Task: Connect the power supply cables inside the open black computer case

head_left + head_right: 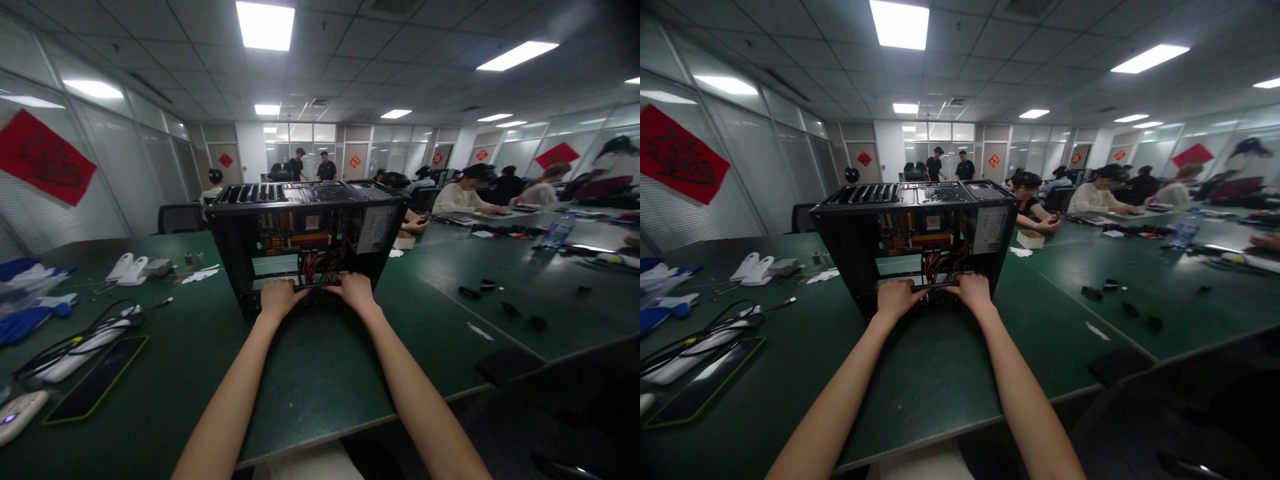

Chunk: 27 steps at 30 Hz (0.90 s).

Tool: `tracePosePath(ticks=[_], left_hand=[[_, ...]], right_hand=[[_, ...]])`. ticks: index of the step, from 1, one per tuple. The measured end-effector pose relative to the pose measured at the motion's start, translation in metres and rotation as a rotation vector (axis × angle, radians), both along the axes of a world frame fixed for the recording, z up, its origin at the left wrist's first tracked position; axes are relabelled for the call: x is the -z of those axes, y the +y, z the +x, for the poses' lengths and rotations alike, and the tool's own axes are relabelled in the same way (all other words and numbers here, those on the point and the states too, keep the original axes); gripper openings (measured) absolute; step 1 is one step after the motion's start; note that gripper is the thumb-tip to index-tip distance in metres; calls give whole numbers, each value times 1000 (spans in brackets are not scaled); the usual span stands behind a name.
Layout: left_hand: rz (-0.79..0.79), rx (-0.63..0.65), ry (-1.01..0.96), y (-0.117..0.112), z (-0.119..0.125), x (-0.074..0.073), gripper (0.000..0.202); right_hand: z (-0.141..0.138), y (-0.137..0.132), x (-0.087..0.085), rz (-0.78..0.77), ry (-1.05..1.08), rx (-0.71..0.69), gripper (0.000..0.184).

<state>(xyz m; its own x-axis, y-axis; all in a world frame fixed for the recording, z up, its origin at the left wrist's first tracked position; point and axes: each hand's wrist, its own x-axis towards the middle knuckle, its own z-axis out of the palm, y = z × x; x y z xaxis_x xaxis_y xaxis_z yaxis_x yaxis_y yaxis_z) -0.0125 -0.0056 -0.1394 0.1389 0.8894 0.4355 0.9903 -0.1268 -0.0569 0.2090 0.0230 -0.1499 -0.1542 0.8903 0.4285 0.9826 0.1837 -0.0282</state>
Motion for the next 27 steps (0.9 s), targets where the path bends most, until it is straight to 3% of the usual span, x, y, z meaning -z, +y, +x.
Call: tracePosePath(ticks=[12,27], left_hand=[[18,10,36,-9,-1,9,73],[-9,14,18,-14,0,8,67]], right_hand=[[2,-12,5,-5,-1,14,73],[1,-17,4,-11,13,15,70]])
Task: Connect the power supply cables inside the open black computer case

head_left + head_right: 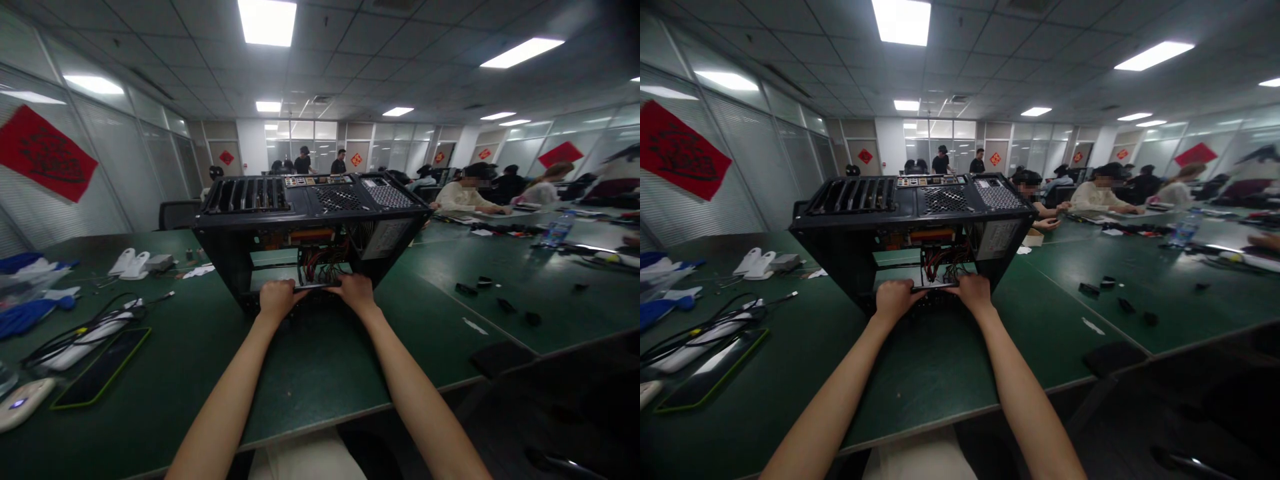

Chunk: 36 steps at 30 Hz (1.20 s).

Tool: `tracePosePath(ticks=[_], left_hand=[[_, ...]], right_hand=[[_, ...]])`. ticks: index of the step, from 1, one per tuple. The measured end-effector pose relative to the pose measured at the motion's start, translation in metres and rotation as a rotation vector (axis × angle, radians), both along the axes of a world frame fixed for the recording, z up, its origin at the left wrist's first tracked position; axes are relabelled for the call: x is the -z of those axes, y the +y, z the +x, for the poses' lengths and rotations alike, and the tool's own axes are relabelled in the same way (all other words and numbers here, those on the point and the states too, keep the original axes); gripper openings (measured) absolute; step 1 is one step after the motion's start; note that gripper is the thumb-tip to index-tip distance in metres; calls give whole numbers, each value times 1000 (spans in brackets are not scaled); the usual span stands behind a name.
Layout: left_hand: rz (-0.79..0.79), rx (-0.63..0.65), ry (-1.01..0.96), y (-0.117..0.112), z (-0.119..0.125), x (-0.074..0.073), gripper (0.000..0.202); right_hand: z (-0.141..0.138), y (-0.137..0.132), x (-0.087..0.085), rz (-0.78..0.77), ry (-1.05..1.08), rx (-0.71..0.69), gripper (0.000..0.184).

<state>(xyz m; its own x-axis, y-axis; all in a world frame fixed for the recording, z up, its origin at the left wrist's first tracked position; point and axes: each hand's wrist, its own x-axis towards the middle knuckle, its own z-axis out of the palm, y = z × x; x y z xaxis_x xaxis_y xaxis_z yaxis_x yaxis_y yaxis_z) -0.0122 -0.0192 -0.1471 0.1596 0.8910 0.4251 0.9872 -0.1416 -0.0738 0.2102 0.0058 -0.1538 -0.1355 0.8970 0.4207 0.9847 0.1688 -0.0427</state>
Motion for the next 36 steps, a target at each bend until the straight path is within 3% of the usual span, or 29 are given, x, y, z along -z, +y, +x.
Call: tracePosePath(ticks=[23,36], left_hand=[[74,6,24,5,0,4,64],[39,-26,5,15,2,-4,78]], right_hand=[[3,5,3,55,2,-33,74],[2,21,6,102,20,-33,62]])
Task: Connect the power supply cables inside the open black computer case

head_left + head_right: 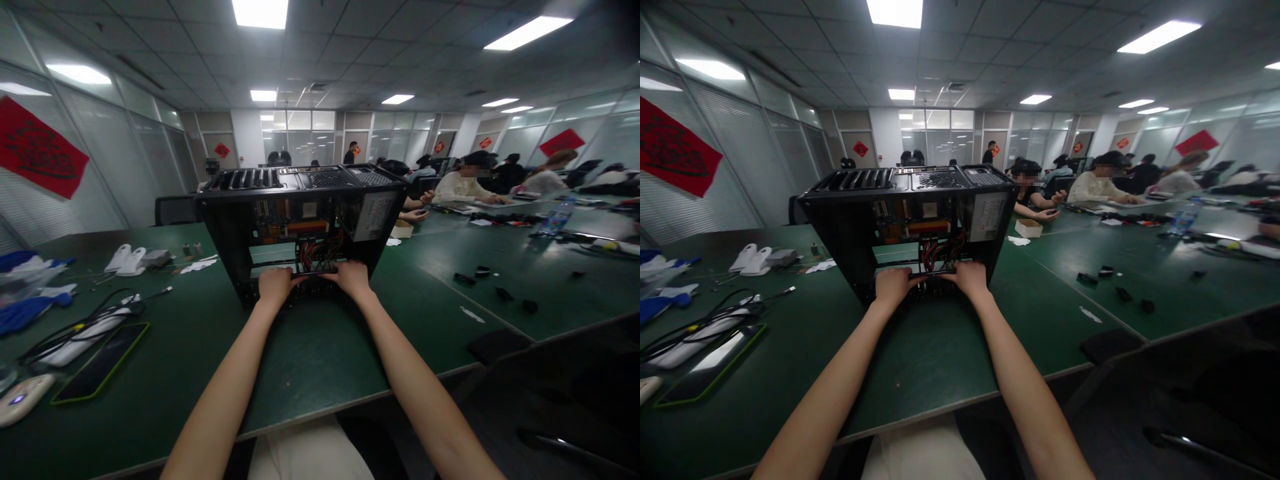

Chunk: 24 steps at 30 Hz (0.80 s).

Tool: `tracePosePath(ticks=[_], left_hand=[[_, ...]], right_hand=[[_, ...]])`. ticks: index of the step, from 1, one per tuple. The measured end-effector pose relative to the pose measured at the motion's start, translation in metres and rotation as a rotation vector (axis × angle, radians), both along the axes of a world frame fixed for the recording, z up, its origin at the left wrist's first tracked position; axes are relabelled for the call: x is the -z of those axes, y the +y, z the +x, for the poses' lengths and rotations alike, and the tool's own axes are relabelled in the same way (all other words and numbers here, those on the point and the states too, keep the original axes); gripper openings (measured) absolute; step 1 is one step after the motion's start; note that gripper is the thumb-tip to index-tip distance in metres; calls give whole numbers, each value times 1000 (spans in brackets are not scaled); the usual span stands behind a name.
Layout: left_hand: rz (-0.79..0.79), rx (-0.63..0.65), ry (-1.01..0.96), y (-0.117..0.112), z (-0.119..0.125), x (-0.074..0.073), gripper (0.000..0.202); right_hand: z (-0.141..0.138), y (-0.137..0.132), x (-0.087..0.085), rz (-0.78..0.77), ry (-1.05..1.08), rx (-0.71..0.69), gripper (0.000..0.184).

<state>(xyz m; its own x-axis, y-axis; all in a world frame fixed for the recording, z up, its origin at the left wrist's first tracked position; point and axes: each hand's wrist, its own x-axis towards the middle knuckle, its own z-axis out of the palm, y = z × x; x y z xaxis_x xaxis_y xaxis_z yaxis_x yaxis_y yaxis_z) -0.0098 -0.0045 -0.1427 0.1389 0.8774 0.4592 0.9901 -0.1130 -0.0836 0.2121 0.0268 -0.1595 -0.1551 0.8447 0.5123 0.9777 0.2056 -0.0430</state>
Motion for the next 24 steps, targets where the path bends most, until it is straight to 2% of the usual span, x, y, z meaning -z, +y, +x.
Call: tracePosePath(ticks=[8,13,18,24], left_hand=[[-22,-15,-15,22,-4,-7,79],[58,22,-7,27,-9,1,77],[162,65,11,29,-14,10,72],[215,134,14,28,-14,8,70]], right_hand=[[-4,22,-4,41,-22,-16,64],[-4,27,0,94,-18,-58,65],[-3,25,1,77,-32,-63,64],[-1,20,-4,28,-42,-113,56]])
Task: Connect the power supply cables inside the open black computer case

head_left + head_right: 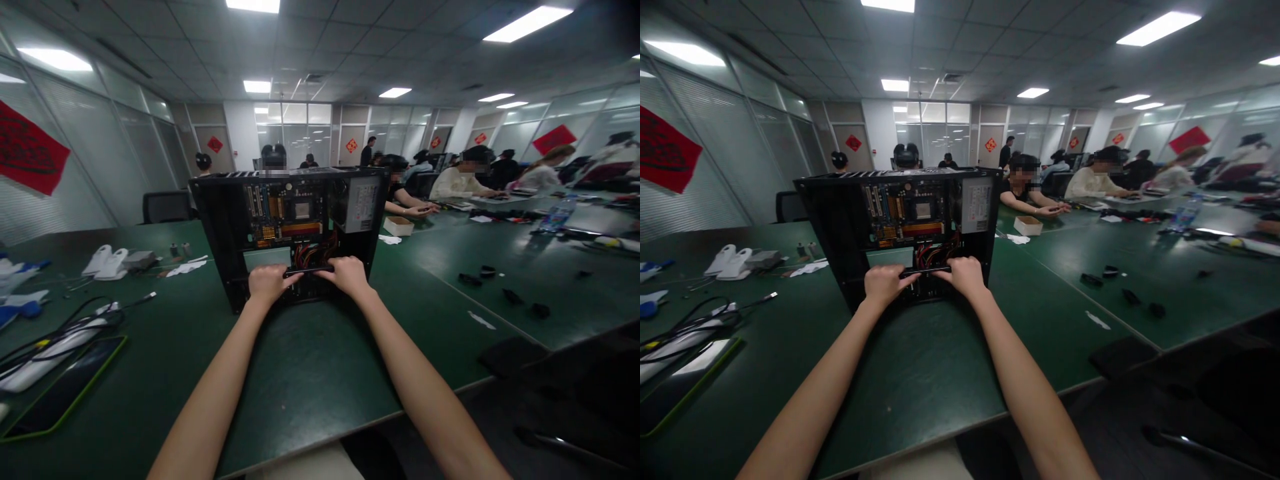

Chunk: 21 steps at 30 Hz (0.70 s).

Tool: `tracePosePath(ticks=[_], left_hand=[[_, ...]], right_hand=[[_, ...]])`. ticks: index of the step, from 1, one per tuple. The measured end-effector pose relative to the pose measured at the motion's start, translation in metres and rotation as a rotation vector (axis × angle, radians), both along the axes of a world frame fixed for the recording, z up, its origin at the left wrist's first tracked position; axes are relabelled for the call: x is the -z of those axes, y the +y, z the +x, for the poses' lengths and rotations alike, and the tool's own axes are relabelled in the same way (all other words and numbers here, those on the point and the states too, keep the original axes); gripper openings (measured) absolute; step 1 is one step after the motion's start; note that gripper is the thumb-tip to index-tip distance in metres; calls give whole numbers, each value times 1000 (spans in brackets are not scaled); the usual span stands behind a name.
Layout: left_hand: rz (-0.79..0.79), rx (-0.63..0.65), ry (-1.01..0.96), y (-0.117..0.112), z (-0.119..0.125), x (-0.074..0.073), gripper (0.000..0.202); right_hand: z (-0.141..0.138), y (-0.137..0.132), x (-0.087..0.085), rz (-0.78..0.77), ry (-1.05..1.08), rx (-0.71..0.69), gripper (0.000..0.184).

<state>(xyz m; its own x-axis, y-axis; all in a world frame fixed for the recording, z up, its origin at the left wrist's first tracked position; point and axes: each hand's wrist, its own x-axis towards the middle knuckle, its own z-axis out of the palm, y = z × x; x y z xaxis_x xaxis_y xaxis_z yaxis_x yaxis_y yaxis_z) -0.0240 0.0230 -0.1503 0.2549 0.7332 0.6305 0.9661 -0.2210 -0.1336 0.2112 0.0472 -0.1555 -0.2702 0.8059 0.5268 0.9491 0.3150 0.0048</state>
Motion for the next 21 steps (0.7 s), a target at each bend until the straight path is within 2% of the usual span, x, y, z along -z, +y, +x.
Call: tracePosePath(ticks=[6,11,15,21], left_hand=[[-42,18,-12,-11,5,-4,58],[-26,-13,-87,-24,11,6,39],[-7,-15,-116,-30,14,12,36],[21,13,-104,-31,12,11,35]], right_hand=[[3,-6,-4,0,-5,-66,45],[4,-9,-3,-4,-38,-71,45],[4,-11,1,55,-16,-33,48],[2,-11,6,94,4,-18,49]])
